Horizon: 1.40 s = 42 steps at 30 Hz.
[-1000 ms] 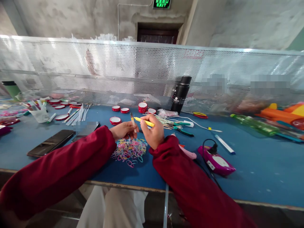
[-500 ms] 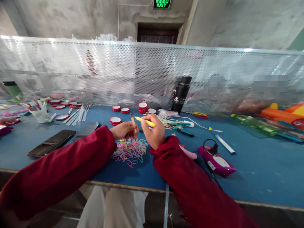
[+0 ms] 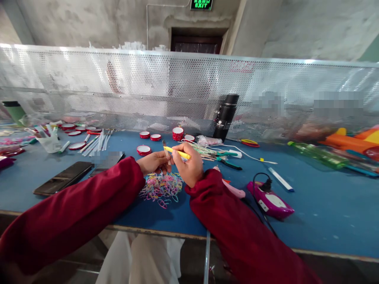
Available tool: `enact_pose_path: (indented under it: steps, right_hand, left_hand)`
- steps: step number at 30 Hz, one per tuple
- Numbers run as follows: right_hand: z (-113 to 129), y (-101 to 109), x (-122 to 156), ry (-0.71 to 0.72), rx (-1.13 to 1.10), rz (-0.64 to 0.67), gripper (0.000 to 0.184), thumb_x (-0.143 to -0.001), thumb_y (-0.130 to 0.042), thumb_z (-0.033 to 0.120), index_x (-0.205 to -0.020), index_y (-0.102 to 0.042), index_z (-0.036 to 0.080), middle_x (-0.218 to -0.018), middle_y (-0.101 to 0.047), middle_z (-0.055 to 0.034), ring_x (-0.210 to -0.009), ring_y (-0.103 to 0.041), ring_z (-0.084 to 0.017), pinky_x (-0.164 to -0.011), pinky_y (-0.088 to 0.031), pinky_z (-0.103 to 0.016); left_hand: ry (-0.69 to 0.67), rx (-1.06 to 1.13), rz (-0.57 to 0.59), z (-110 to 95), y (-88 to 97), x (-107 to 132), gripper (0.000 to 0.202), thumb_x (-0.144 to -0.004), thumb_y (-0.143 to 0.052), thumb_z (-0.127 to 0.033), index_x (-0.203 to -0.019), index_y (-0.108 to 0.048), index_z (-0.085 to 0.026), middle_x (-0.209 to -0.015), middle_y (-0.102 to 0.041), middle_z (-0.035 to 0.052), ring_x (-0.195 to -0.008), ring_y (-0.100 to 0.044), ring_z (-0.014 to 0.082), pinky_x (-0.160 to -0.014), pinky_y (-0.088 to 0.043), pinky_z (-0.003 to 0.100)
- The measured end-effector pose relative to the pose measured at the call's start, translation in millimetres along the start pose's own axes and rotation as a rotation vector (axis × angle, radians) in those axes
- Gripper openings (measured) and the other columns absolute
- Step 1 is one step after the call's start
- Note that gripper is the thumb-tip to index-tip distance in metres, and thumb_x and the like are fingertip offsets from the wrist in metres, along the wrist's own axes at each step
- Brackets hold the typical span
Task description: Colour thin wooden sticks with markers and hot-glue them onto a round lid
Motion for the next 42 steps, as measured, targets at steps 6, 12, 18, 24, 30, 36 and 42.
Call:
enact_pose_path:
  steps: [6,12,18,24,30,36,42]
  right_hand:
    - [-2.9,1.5,0.0,-0.015,0.008,-0.015,0.012,-0.088,-0.054,0.032,-0.088,-0.060,0.022,-0.077,-0.067,-0.0016,-0.066,-0.062,-0.017,-0.063,-0.049,-0.031]
    - [-2.3,1.9,-0.3,-0.014,0.005,-0.018,0.010,-0.087,-0.055,0.031,-0.088,-0.060,0.022,-0.075,-0.067,-0.0007,-0.062,-0.061,-0.016,-0.060,-0.048,-0.030]
    - [-3.4,0.7,-0.4,-0.016,0.006,-0.009,0.010,-0.088,-0.054,0.030,-0.088,-0.060,0.022,-0.074,-0.066,-0.0005,-0.061,-0.060,-0.016,-0.060,-0.048,-0.030]
    - [-2.8,-0.1,-0.7,-0.003,0.001,0.003,0.009,-0.088,-0.055,0.030,-0.088,-0.060,0.022,-0.076,-0.066,-0.0006,-0.065,-0.061,-0.016,-0.063,-0.048,-0.030]
    - [-3.0,-1.9,-0.5,-0.013,-0.008,0.020,0.011,-0.088,-0.054,0.031,-0.088,-0.060,0.022,-0.077,-0.066,-0.0009,-0.068,-0.062,-0.017,-0.063,-0.048,-0.031]
    - [-2.7,-0.6,-0.5,-0.016,-0.007,0.013,0.010,-0.088,-0.055,0.030,-0.087,-0.060,0.022,-0.077,-0.067,-0.0011,-0.069,-0.062,-0.017,-0.064,-0.048,-0.031]
    - [-6.0,4.2,-0.8,-0.027,0.002,-0.023,0.010,-0.087,-0.055,0.030,-0.088,-0.061,0.022,-0.077,-0.067,-0.0015,-0.070,-0.063,-0.018,-0.066,-0.049,-0.032]
  left_hand:
    - [0.006,-0.003,-0.015,-0.2,1.3,0.0,0.023,-0.093,-0.041,-0.033,-0.084,-0.051,-0.015,-0.062,-0.061,0.0014,-0.045,-0.054,0.0069,-0.040,-0.029,0.016]
    - [0.005,-0.008,-0.011,-1.0,0.9,0.4,0.022,-0.094,-0.040,-0.033,-0.084,-0.050,-0.015,-0.062,-0.061,0.0008,-0.045,-0.053,0.0064,-0.039,-0.028,0.015]
    - [0.012,-0.010,-0.019,-0.1,1.1,0.1,0.023,-0.093,-0.041,-0.033,-0.083,-0.051,-0.015,-0.061,-0.060,0.0013,-0.045,-0.054,0.0072,-0.040,-0.029,0.016]
    - [0.012,-0.013,-0.014,0.9,1.7,-0.8,0.025,-0.093,-0.042,-0.036,-0.083,-0.050,-0.015,-0.061,-0.060,0.0013,-0.045,-0.054,0.0073,-0.039,-0.028,0.015]
    - [0.010,-0.024,-0.004,0.7,1.2,0.0,0.027,-0.093,-0.042,-0.039,-0.082,-0.050,-0.015,-0.060,-0.059,0.0008,-0.045,-0.053,0.0067,-0.040,-0.029,0.015]
    - [0.012,-0.033,-0.014,-0.7,1.7,1.0,0.025,-0.094,-0.038,-0.033,-0.082,-0.050,-0.016,-0.061,-0.058,0.0003,-0.044,-0.052,0.0066,-0.039,-0.029,0.015]
    - [0.011,-0.021,-0.020,-2.4,2.3,2.1,0.026,-0.092,-0.042,-0.036,-0.081,-0.051,-0.015,-0.060,-0.058,0.0002,-0.045,-0.052,0.0064,-0.039,-0.029,0.015]
Point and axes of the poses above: each hand's wrist, its own x-axis away from the middle knuckle, its own y-axis out of the back of the hand, z = x × y, the point moved 9 cm from there along -x, towards the middle knuckle
